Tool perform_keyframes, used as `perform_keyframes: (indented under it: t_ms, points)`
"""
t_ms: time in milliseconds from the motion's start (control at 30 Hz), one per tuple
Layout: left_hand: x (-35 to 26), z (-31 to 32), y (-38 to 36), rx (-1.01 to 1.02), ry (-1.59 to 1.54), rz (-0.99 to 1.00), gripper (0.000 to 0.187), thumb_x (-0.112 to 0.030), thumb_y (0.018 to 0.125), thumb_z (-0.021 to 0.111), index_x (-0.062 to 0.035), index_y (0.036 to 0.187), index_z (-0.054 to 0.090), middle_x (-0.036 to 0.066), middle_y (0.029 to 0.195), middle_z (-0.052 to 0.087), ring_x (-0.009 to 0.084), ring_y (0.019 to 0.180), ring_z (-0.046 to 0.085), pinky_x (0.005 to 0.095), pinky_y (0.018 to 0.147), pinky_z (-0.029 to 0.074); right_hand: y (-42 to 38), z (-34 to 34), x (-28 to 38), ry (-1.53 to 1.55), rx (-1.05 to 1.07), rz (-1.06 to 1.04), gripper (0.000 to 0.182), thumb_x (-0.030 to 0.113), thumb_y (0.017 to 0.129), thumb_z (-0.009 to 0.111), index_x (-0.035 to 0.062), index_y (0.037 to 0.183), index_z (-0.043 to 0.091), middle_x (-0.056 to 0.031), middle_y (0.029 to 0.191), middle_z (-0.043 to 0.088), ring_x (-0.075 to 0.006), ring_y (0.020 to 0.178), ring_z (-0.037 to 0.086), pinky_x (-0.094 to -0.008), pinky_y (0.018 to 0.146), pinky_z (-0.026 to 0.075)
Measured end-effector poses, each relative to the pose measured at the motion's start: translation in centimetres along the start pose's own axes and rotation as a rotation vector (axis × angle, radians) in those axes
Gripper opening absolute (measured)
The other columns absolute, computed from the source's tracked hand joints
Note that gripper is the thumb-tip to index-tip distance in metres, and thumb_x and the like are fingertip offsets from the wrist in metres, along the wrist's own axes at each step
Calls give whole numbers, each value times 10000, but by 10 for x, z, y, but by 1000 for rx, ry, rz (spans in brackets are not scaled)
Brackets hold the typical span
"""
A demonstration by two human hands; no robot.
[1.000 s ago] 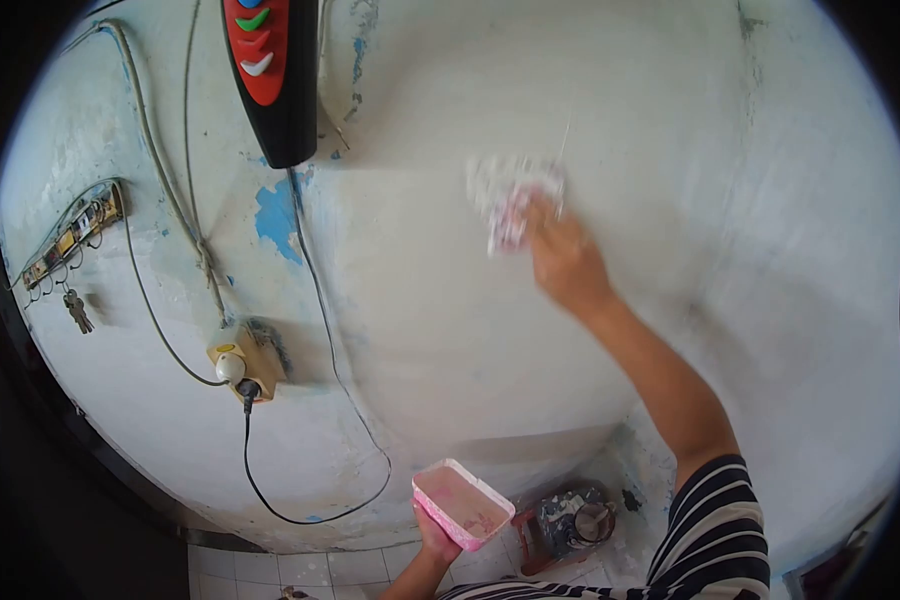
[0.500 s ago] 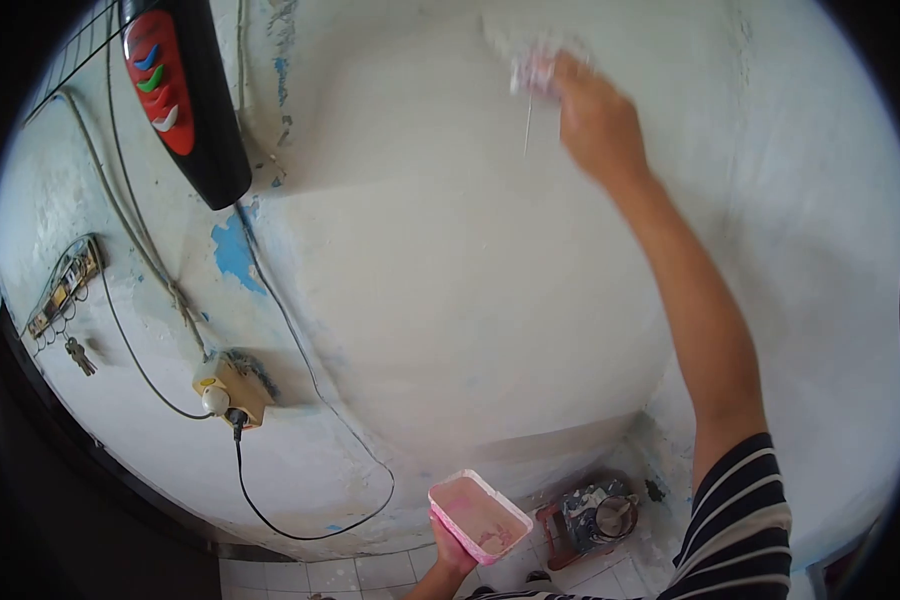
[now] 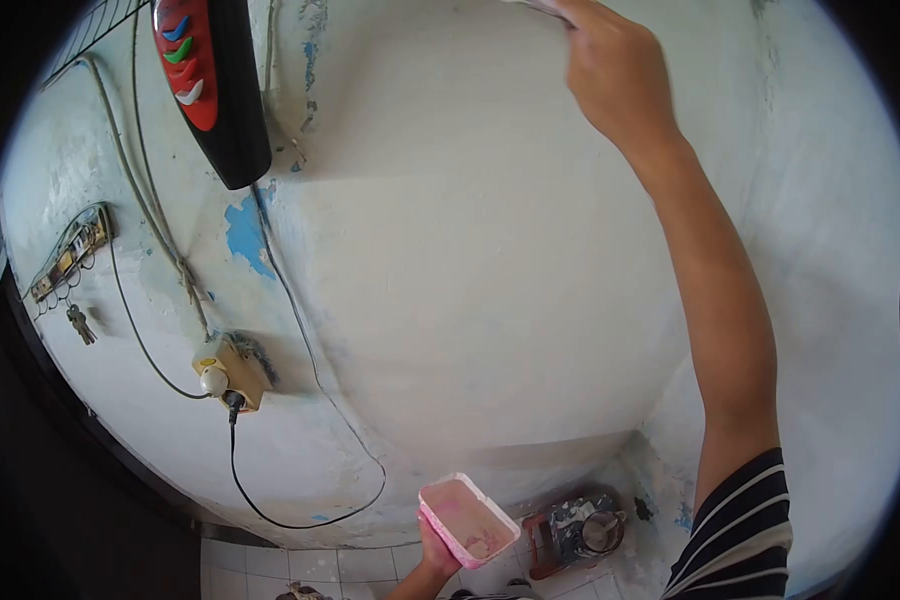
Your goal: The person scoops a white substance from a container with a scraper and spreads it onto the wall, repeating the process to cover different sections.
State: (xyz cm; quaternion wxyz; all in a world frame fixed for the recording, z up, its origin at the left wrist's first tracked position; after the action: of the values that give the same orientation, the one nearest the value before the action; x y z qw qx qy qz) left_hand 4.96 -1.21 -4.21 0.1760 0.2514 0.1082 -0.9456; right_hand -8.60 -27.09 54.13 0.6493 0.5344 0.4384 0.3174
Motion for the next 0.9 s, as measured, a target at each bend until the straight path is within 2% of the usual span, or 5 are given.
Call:
perform_keyframes:
  t_ms: [167,333,400,667,900]
  points:
    - [-3,-1,0,11,0,17,950,-879,883,361,-193,1538,419,88,1487,529,350,1356,522,597,1126,427,-60,50,25,-81,-60,-197,307,-9,846,596,42,1130,703,-130,1204,710,-325,1086,680,-430,913,545]
    - [-6,-9,-1,15,-28,-23,924,-863,907,325,-195,1537,423,89,1489,528,350,1358,523,597,1125,428,-189,16,86,82,198,-235,343,-52,838,614,72,1131,741,-141,1187,733,-304,1077,709,-415,901,563]
    - [-9,-11,-1,11,-30,-9,916,-860,912,314,-197,1534,429,88,1488,531,350,1357,524,596,1124,429,-185,-7,82,188,365,-97,343,-13,832,627,88,1143,731,-117,1189,725,-307,1107,692,-421,918,562]
    - [-22,2,-5,-23,-50,-4,899,-852,924,292,-201,1523,449,89,1488,535,348,1355,526,583,1120,432,-30,19,-46,-9,-142,-28,270,48,940,558,93,1167,698,-172,1037,726,-399,892,680,-456,788,566]
    - [-20,-2,4,10,-79,-15,887,-834,945,252,-195,1530,443,93,1504,525,350,1369,516,575,1132,419,-258,21,71,-30,201,-29,383,-32,833,632,69,1191,721,-133,1290,686,-311,1193,667,-435,938,543]
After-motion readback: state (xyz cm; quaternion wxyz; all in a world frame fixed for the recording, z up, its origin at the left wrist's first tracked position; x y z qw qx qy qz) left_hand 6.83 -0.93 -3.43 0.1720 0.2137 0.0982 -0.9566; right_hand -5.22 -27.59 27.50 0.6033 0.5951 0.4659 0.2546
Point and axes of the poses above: each hand's wrist, its own y-axis towards the middle knuckle, its own z-axis out of the palm, x = y × z, the point moved 1 cm from there along y, towards the middle knuckle
